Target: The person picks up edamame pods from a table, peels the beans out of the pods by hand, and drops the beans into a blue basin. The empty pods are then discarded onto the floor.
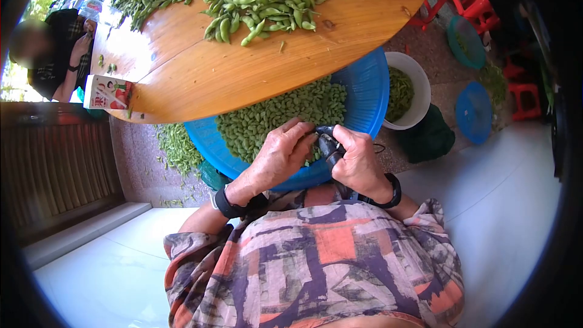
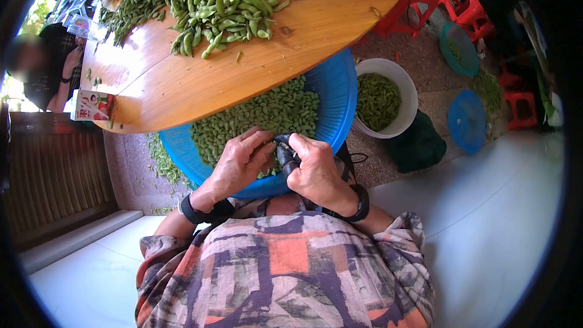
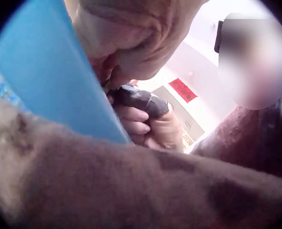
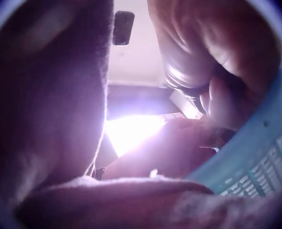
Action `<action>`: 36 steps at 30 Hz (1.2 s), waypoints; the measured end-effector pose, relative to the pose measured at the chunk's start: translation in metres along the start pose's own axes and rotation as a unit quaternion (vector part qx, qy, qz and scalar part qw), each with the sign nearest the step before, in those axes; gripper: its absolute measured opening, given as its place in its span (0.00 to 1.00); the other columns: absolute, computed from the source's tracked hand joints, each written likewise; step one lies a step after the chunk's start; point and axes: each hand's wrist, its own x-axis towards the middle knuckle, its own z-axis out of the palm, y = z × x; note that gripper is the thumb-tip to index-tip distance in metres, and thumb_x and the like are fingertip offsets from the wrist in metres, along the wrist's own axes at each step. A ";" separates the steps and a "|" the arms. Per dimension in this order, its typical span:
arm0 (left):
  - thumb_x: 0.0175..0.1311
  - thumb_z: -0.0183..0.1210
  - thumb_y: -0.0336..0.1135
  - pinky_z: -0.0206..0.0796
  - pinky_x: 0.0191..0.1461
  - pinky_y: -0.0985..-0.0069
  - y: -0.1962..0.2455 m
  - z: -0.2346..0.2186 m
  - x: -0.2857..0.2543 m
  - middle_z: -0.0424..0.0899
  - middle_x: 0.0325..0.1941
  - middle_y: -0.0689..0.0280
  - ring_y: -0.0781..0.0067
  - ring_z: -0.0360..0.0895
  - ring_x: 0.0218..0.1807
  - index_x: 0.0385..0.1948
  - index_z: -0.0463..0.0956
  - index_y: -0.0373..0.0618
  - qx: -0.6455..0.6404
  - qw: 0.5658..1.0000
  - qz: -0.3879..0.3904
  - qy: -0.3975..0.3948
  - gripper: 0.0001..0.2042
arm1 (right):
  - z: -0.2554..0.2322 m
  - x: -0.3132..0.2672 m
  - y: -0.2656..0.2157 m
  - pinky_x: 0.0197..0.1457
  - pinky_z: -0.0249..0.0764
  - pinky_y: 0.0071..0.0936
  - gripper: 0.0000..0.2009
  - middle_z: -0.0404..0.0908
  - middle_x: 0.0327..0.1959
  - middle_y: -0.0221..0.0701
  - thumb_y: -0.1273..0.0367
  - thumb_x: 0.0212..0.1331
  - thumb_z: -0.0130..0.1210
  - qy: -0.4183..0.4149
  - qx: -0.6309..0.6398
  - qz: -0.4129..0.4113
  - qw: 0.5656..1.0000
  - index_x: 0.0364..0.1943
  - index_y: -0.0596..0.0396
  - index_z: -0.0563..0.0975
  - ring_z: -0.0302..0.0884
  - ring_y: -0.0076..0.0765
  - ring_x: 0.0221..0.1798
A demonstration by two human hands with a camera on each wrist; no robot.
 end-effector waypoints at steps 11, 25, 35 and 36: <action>0.63 0.45 0.22 0.70 0.46 0.78 -0.013 -0.003 0.028 0.80 0.36 0.64 0.80 0.76 0.37 0.48 0.72 0.34 -0.323 0.929 -0.175 -0.044 0.13 | -0.016 0.014 -0.002 0.31 0.70 0.39 0.09 0.71 0.24 0.41 0.82 0.45 0.50 0.108 -0.090 -0.047 0.989 0.33 0.62 0.73 0.73 0.51 0.26; 0.61 0.59 0.37 0.71 0.49 0.67 -0.102 0.004 0.094 0.84 0.41 0.59 0.58 0.80 0.43 0.37 0.82 0.45 0.376 0.925 0.047 -0.031 0.08 | -0.121 -0.004 0.088 0.43 0.75 0.29 0.24 0.78 0.32 0.48 0.84 0.42 0.43 0.341 -0.195 0.120 0.912 0.49 0.63 0.76 0.78 0.41 0.33; 0.54 0.63 0.35 0.69 0.49 0.63 -0.075 0.024 0.106 0.82 0.35 0.55 0.54 0.78 0.43 0.28 0.83 0.41 0.251 0.951 -0.035 -0.176 0.08 | -0.112 -0.011 0.101 0.47 0.75 0.29 0.22 0.79 0.34 0.50 0.84 0.41 0.43 0.330 -0.171 0.108 0.922 0.46 0.66 0.76 0.81 0.38 0.37; 0.55 0.62 0.34 0.69 0.50 0.62 -0.072 0.023 0.107 0.81 0.34 0.54 0.52 0.78 0.43 0.28 0.82 0.40 0.223 0.957 -0.038 -0.181 0.07 | -0.111 -0.010 0.098 0.47 0.75 0.29 0.22 0.79 0.34 0.50 0.84 0.41 0.43 0.331 -0.172 0.108 0.921 0.46 0.66 0.76 0.81 0.38 0.37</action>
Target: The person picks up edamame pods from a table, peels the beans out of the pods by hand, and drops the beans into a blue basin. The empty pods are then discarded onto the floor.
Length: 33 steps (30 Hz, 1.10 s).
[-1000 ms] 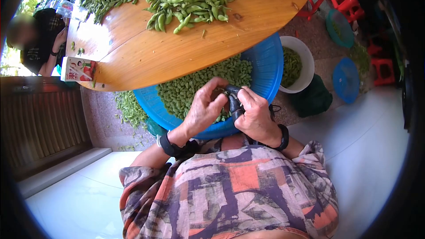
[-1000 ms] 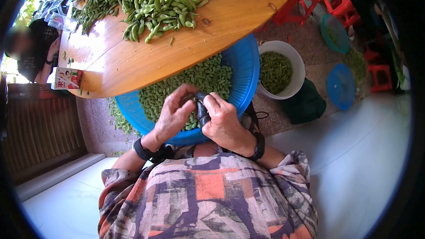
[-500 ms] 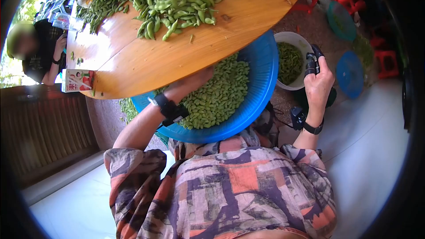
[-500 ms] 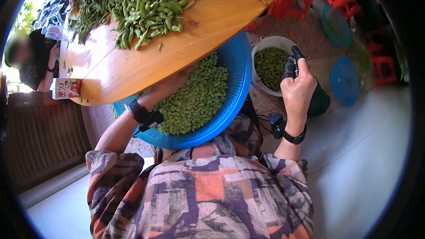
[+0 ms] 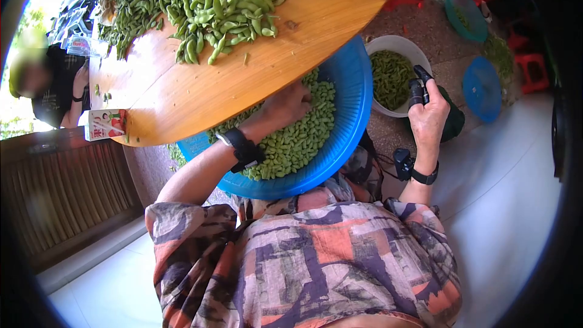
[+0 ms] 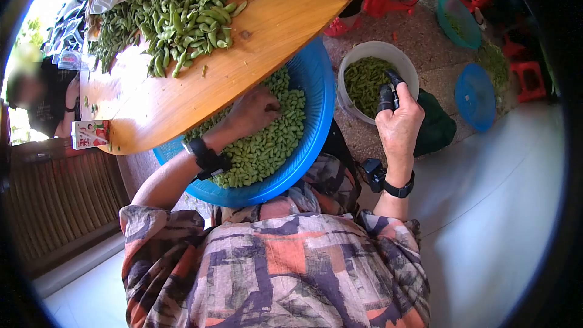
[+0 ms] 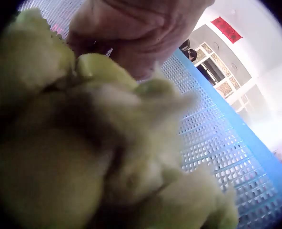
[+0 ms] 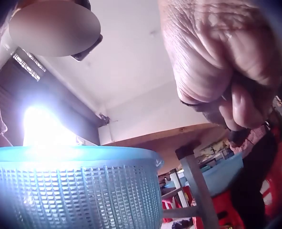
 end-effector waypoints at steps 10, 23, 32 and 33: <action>0.63 0.54 0.27 0.67 0.35 0.72 0.059 -0.053 -0.053 0.75 0.24 0.63 0.71 0.73 0.28 0.39 0.74 0.39 -0.203 0.979 0.021 0.005 0.06 | 0.000 -0.016 -0.083 0.31 0.70 0.18 0.11 0.80 0.26 0.25 0.74 0.63 0.53 -0.240 0.224 0.046 0.944 0.48 0.59 0.79 0.71 0.16 0.28; 0.70 0.55 0.31 0.55 0.26 0.85 0.061 -0.051 -0.110 0.70 0.21 0.75 0.89 0.63 0.23 0.38 0.77 0.38 -0.463 0.879 -0.062 0.093 0.06 | 0.035 -0.034 -0.122 0.22 0.62 0.14 0.12 0.69 0.18 0.19 0.70 0.64 0.47 -0.445 0.405 0.106 0.792 0.45 0.59 0.79 0.63 0.11 0.19; 0.70 0.54 0.35 0.55 0.26 0.83 0.064 -0.030 -0.109 0.72 0.22 0.72 0.81 0.66 0.23 0.33 0.75 0.41 -0.811 0.581 -0.045 0.048 0.08 | 0.043 -0.032 -0.122 0.20 0.54 0.10 0.13 0.69 0.18 0.20 0.70 0.62 0.47 -0.454 0.587 0.221 0.633 0.43 0.65 0.78 0.60 0.09 0.18; 0.71 0.53 0.33 0.56 0.26 0.83 0.065 -0.029 -0.108 0.75 0.24 0.70 0.82 0.66 0.23 0.37 0.75 0.39 -0.816 0.573 -0.060 0.056 0.07 | 0.045 -0.031 -0.119 0.20 0.55 0.10 0.13 0.70 0.18 0.20 0.70 0.63 0.46 -0.452 0.573 0.207 0.651 0.44 0.64 0.78 0.61 0.09 0.18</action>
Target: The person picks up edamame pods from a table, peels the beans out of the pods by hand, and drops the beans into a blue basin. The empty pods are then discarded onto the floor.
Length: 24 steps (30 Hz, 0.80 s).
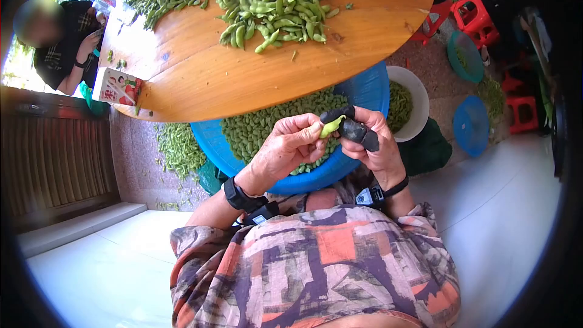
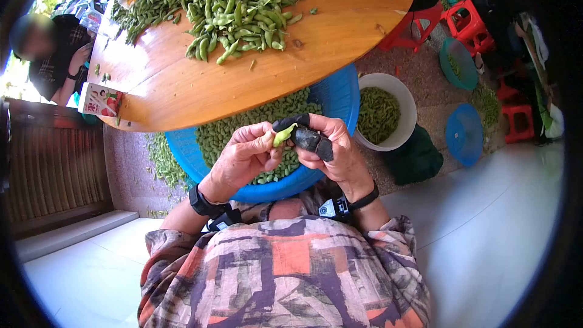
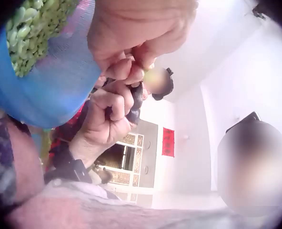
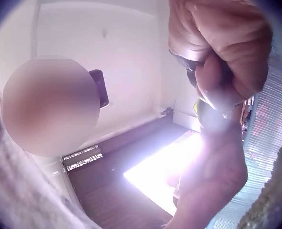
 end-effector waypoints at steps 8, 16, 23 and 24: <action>0.56 0.67 0.29 0.65 0.26 0.76 0.004 0.008 -0.002 0.77 0.22 0.60 0.81 0.72 0.23 0.33 0.79 0.37 0.587 0.745 0.298 0.102 0.08 | 0.023 0.000 -0.007 0.36 0.67 0.25 0.14 0.73 0.29 0.33 0.78 0.52 0.49 0.096 -0.434 -0.105 0.889 0.43 0.61 0.79 0.71 0.26 0.32; 0.71 0.54 0.37 0.68 0.28 0.83 0.014 -0.003 -0.002 0.83 0.27 0.66 0.82 0.76 0.26 0.31 0.79 0.37 0.355 0.929 0.068 0.075 0.12 | 0.021 0.001 -0.004 0.32 0.67 0.25 0.12 0.72 0.25 0.34 0.78 0.51 0.49 0.102 -0.299 -0.009 0.949 0.40 0.62 0.79 0.72 0.31 0.29; 0.73 0.51 0.41 0.68 0.32 0.82 0.002 -0.010 0.001 0.78 0.30 0.68 0.81 0.74 0.27 0.39 0.74 0.39 0.256 0.966 0.023 0.016 0.13 | 0.035 0.005 0.021 0.33 0.70 0.39 0.08 0.70 0.27 0.42 0.81 0.48 0.54 0.147 -0.588 -0.258 0.752 0.34 0.62 0.75 0.72 0.54 0.30; 0.74 0.48 0.40 0.68 0.34 0.82 -0.002 -0.012 0.002 0.76 0.30 0.68 0.81 0.74 0.29 0.45 0.71 0.38 0.261 0.965 0.022 0.013 0.13 | 0.035 0.005 0.026 0.34 0.69 0.40 0.13 0.68 0.28 0.43 0.84 0.44 0.49 0.155 -0.611 -0.269 0.728 0.38 0.63 0.76 0.72 0.55 0.31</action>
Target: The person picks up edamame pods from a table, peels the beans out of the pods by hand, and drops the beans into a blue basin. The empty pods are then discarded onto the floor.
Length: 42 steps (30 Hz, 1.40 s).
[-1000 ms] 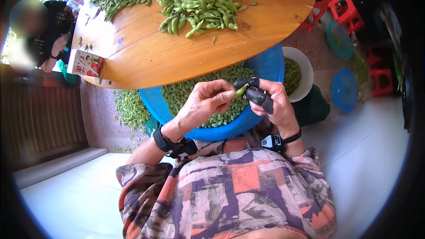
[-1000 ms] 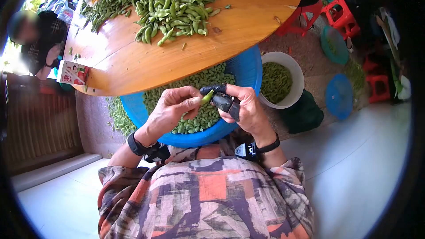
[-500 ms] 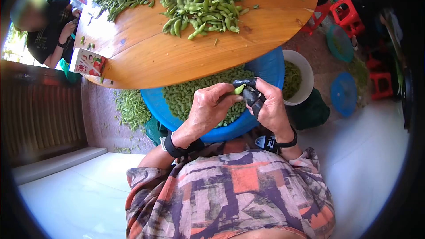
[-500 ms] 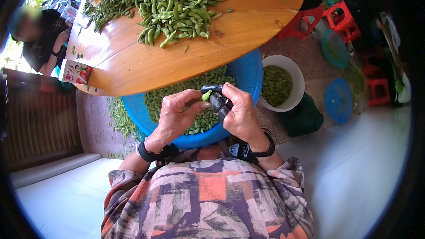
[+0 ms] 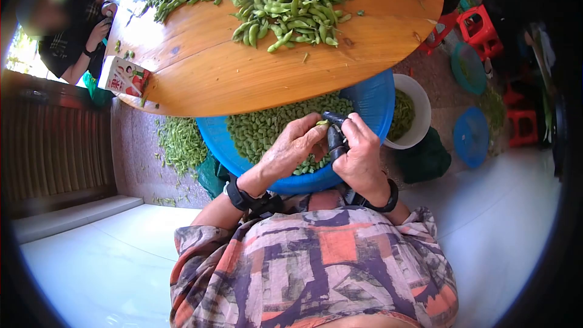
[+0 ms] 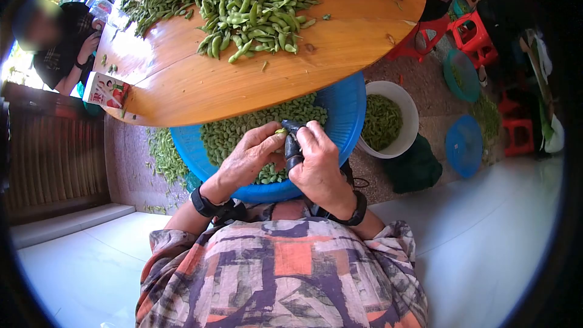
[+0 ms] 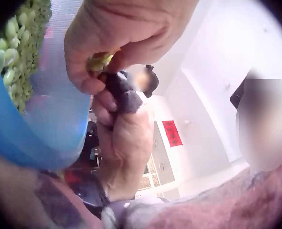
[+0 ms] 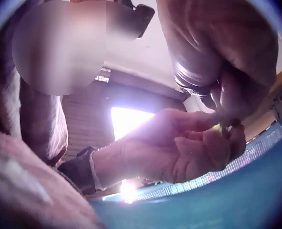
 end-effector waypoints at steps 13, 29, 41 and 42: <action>0.63 0.43 0.30 0.63 0.35 0.81 -0.006 0.001 -0.001 0.76 0.28 0.70 0.82 0.70 0.32 0.47 0.72 0.36 -0.057 0.998 -0.019 0.015 0.15 | -0.014 0.009 0.015 0.34 0.69 0.24 0.11 0.75 0.27 0.34 0.82 0.50 0.48 -0.080 0.224 0.149 0.960 0.37 0.63 0.78 0.73 0.29 0.29; 0.57 0.61 0.30 0.69 0.37 0.64 0.108 -0.076 0.046 0.77 0.31 0.56 0.54 0.77 0.31 0.36 0.79 0.39 0.662 0.643 0.306 0.235 0.07 | -0.105 -0.013 0.098 0.33 0.69 0.37 0.22 0.70 0.23 0.51 0.82 0.39 0.44 0.119 -0.177 0.166 0.963 0.44 0.63 0.77 0.70 0.54 0.25; 0.63 0.61 0.25 0.71 0.26 0.83 0.052 -0.003 0.005 0.81 0.27 0.67 0.82 0.78 0.26 0.39 0.78 0.38 0.052 0.992 0.097 0.059 0.05 | -0.038 0.028 0.012 0.22 0.64 0.14 0.10 0.74 0.20 0.20 0.69 0.65 0.46 -0.127 0.402 0.193 0.886 0.41 0.59 0.78 0.68 0.12 0.20; 0.63 0.61 0.25 0.71 0.26 0.83 0.046 0.000 0.005 0.81 0.27 0.66 0.81 0.78 0.25 0.38 0.78 0.37 0.023 0.992 0.105 0.066 0.05 | -0.037 0.027 0.011 0.22 0.64 0.14 0.10 0.73 0.19 0.20 0.70 0.65 0.47 -0.132 0.421 0.193 0.876 0.40 0.59 0.78 0.67 0.11 0.20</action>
